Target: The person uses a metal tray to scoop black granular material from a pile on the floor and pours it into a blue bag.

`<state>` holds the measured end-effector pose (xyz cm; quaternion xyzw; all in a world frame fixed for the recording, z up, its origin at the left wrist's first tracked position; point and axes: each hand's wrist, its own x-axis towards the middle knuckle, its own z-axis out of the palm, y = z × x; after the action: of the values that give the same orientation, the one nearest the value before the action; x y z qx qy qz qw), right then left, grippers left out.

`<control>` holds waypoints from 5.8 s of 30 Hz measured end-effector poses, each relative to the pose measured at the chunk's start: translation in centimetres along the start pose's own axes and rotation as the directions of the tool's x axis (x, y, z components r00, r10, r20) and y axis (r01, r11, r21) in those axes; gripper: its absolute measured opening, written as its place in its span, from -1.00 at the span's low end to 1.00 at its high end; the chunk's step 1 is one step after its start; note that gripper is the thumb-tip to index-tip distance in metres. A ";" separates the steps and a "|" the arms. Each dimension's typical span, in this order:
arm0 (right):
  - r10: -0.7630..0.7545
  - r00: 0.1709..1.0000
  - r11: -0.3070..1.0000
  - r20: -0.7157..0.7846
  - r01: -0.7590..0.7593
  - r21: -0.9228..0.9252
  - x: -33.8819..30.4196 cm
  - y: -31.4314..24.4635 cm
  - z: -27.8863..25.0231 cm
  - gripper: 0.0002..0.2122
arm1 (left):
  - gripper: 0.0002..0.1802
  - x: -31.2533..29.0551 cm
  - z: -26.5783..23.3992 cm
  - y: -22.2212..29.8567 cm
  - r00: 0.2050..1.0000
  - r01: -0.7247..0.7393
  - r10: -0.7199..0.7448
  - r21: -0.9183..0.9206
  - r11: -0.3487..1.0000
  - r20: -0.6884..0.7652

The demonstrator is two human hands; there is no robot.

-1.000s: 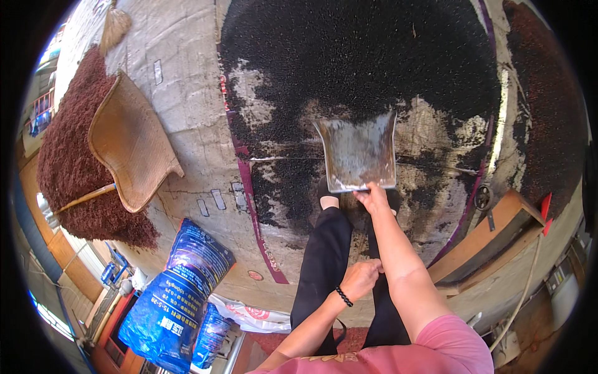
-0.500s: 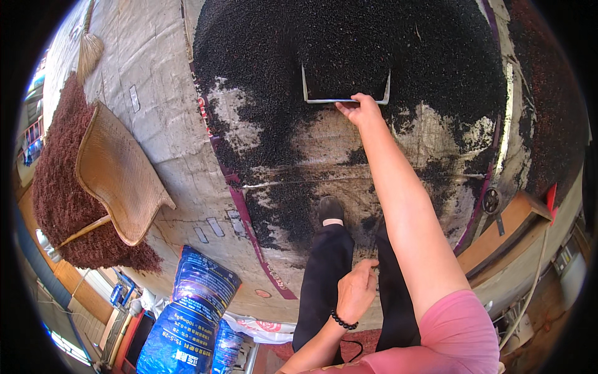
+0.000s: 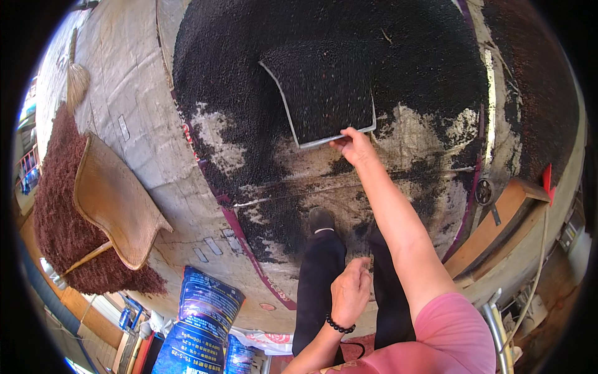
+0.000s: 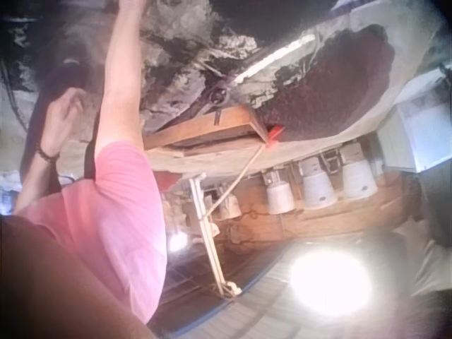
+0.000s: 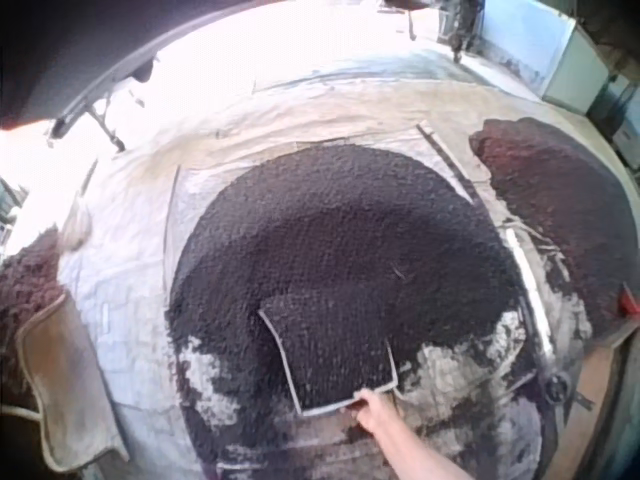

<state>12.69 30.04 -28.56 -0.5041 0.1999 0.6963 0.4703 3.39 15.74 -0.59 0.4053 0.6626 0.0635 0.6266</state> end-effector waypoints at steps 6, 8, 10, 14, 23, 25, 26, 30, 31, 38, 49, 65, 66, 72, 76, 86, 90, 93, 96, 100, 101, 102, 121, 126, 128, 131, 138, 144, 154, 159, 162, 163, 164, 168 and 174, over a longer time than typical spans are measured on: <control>-0.065 0.998 0.997 0.009 0.066 -0.038 0.8 -2.1 -0.2 -0.93 | -0.79 0.1 1.5 1.5 0.999 0.035 -0.035 0.017 0.999 0.030; -0.060 0.998 0.996 0.001 0.060 -0.068 0.0 -2.5 -0.5 -0.95 | -0.79 -0.2 2.0 1.5 0.997 0.057 -0.058 0.027 0.998 0.048; -0.108 0.992 0.987 0.064 0.114 -0.110 -1.7 -3.6 -0.9 -0.92 | -0.80 -0.2 2.6 1.0 0.994 0.100 -0.101 0.014 0.995 0.047; -0.198 0.967 0.958 0.158 0.226 -0.177 -5.9 -7.1 -1.2 -0.84 | -0.78 -0.3 3.9 0.0 0.997 -0.052 0.056 0.082 0.995 -0.047; -0.222 0.961 0.888 0.162 0.268 -0.373 -21.5 -14.1 1.1 -0.79 | -0.74 -3.6 4.8 -5.1 0.984 0.021 -0.098 -0.446 0.895 -0.150; -0.210 0.954 0.878 0.214 0.280 -0.388 -24.1 -15.6 2.0 -0.83 | -0.73 -6.2 3.0 -5.8 0.965 0.028 -0.130 -0.403 0.915 -0.227; -0.198 0.951 0.875 0.239 0.281 -0.394 -25.6 -16.3 2.4 -0.84 | -0.73 -7.7 1.8 -5.9 0.955 0.014 -0.117 -0.350 0.937 -0.273; -0.233 0.940 0.870 0.251 0.316 -0.377 -30.3 -17.3 4.0 -0.85 | -0.81 -14.7 -3.6 -7.2 0.859 0.079 -0.292 -0.455 0.887 -0.421; -0.224 0.935 0.865 0.276 0.322 -0.386 -31.7 -17.6 4.7 -0.85 | -0.82 -17.2 -4.7 -8.5 0.839 0.084 -0.309 -0.454 0.887 -0.449; -0.111 0.936 0.823 0.334 0.275 -0.497 -43.3 -19.9 9.4 -0.85 | -0.81 -33.6 -3.2 -10.2 0.645 0.239 -0.671 -0.738 0.631 -0.365; 0.130 0.923 0.618 0.363 0.211 -0.757 -56.1 -15.8 16.0 -0.88 | -0.78 -41.6 0.5 -11.3 0.524 0.007 -0.737 -0.863 0.506 -0.428; 0.623 0.731 0.190 0.278 0.203 -0.961 -68.6 18.3 25.5 -0.79 | -0.75 -57.4 -14.9 -25.4 -0.078 -0.490 -0.736 -0.617 0.616 -0.673; 0.702 0.661 0.160 0.265 0.216 -0.963 -69.2 20.9 25.9 -0.81 | -0.74 -58.8 -15.3 -27.1 -0.215 -0.443 -0.647 -0.517 0.732 -0.732; 0.752 0.639 0.012 0.162 0.232 -0.973 -70.8 34.8 28.8 -0.90 | -0.49 -66.6 -21.5 -28.0 -0.420 -0.023 -0.419 -0.452 0.892 -0.805; 0.825 0.559 -0.096 0.088 0.291 -0.952 -74.8 42.8 31.1 -0.91 | -0.44 -68.6 -23.9 -30.5 -0.219 0.174 -0.446 -0.484 0.857 -0.868; 0.694 0.717 -0.459 0.059 0.505 -0.731 -81.9 55.8 34.6 -0.79 | -0.87 -67.2 -24.9 -32.5 -0.320 0.212 -0.459 -0.535 0.818 -0.828; 0.774 0.631 -0.495 0.043 0.647 -0.581 -83.3 59.0 35.9 -0.79 | -0.87 -67.1 -25.5 -31.7 -0.292 0.186 -0.434 -0.496 0.848 -0.852; 0.728 0.680 -0.633 0.087 0.715 -0.298 -87.8 61.4 35.6 -0.79 | -0.88 -67.1 -25.5 -32.2 -0.295 0.239 -0.426 -0.498 0.834 -0.855; 0.752 0.625 -0.640 0.211 0.768 0.006 -88.9 62.5 36.4 -0.67 | -0.90 -66.8 -26.2 -31.9 -0.330 0.244 -0.410 -0.497 0.833 -0.850; 0.828 0.492 -0.550 0.268 0.804 0.225 -92.8 61.8 36.9 -0.65 | -0.89 -67.1 -25.7 -32.3 -0.368 0.247 -0.476 -0.578 0.778 -0.798; 0.829 0.477 -0.543 0.292 0.812 0.213 -92.9 61.2 37.3 -0.64 | -0.89 -67.0 -25.7 -32.1 -0.367 0.258 -0.485 -0.587 0.767 -0.794; 0.827 0.462 -0.536 0.321 0.820 0.200 -93.1 60.1 38.1 -0.64 | -0.88 -67.1 -25.7 -31.7 -0.365 0.271 -0.489 -0.593 0.758 -0.792; 0.096 0.989 0.286 0.117 0.085 -0.954 -58.0 -6.4 17.2 -0.66 | -0.76 -64.1 -28.3 -30.7 -0.103 -0.006 -0.855 -0.859 0.512 -0.509; -0.037 0.997 0.568 -0.068 -0.034 -0.822 -57.3 -12.2 10.3 -0.70 | -0.86 -62.7 -30.7 -26.7 -0.141 -0.028 -0.896 -0.903 0.429 -0.421; -0.070 0.986 0.671 -0.149 -0.064 -0.738 -57.0 -12.8 8.9 -0.73 | -0.82 -61.3 -32.7 -20.0 -0.204 0.284 -0.865 -0.873 0.397 -0.459; -0.123 0.976 0.776 -0.182 -0.020 -0.631 -55.7 -10.0 8.0 -0.72 | -0.77 -64.7 -34.2 -26.0 -0.183 0.784 -0.699 -0.532 0.321 -0.691; -0.176 0.899 0.944 -0.402 0.038 -0.328 -56.7 -3.3 9.1 -0.70 | -0.79 -60.2 -44.9 -17.1 0.136 0.872 -0.402 -0.083 0.482 -0.905; -0.162 0.868 0.985 -0.468 0.116 -0.126 -57.2 4.7 13.7 -0.69 | -0.77 -48.1 -56.8 -10.4 0.629 0.590 -0.115 0.376 0.714 -0.769; 0.014 0.922 0.988 -0.388 0.047 0.145 -48.9 12.3 21.1 -0.73 | -0.77 -32.3 -65.6 -2.4 0.920 0.309 -0.035 0.666 0.679 -0.391; 0.030 0.924 0.955 -0.382 0.086 0.284 -47.5 13.5 28.0 -0.75 | -0.74 -27.0 -67.9 2.7 0.973 0.197 -0.026 0.768 0.610 -0.229; -0.019 0.947 0.925 -0.320 0.138 0.355 -45.9 12.9 31.3 -0.73 | -0.74 -21.5 -71.5 8.1 0.987 0.090 0.061 0.821 0.564 -0.151; -0.042 0.955 0.912 -0.292 0.156 0.380 -45.1 12.7 32.0 -0.74 | -0.74 -19.5 -72.7 9.3 0.986 0.050 0.109 0.838 0.543 -0.129; -0.068 0.961 0.896 -0.267 0.176 0.407 -44.3 12.5 32.6 -0.75 | -0.74 -17.3 -74.0 10.6 0.982 0.007 0.156 0.855 0.518 -0.103; -0.198 0.943 0.784 -0.266 0.315 0.535 -42.5 12.2 37.4 -0.76 | -0.76 -8.8 -78.5 18.0 0.968 -0.188 0.225 0.911 0.368 0.110; -0.274 0.899 0.426 -0.341 0.431 0.795 -36.2 19.5 46.2 -0.74 | -0.77 9.8 -83.3 29.1 0.893 -0.447 0.096 0.891 0.083 0.439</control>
<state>-25.97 39.02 18.84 -0.2895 0.4432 0.3479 0.7738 -55.58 76.41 26.23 0.8336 0.3602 -0.3224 0.2672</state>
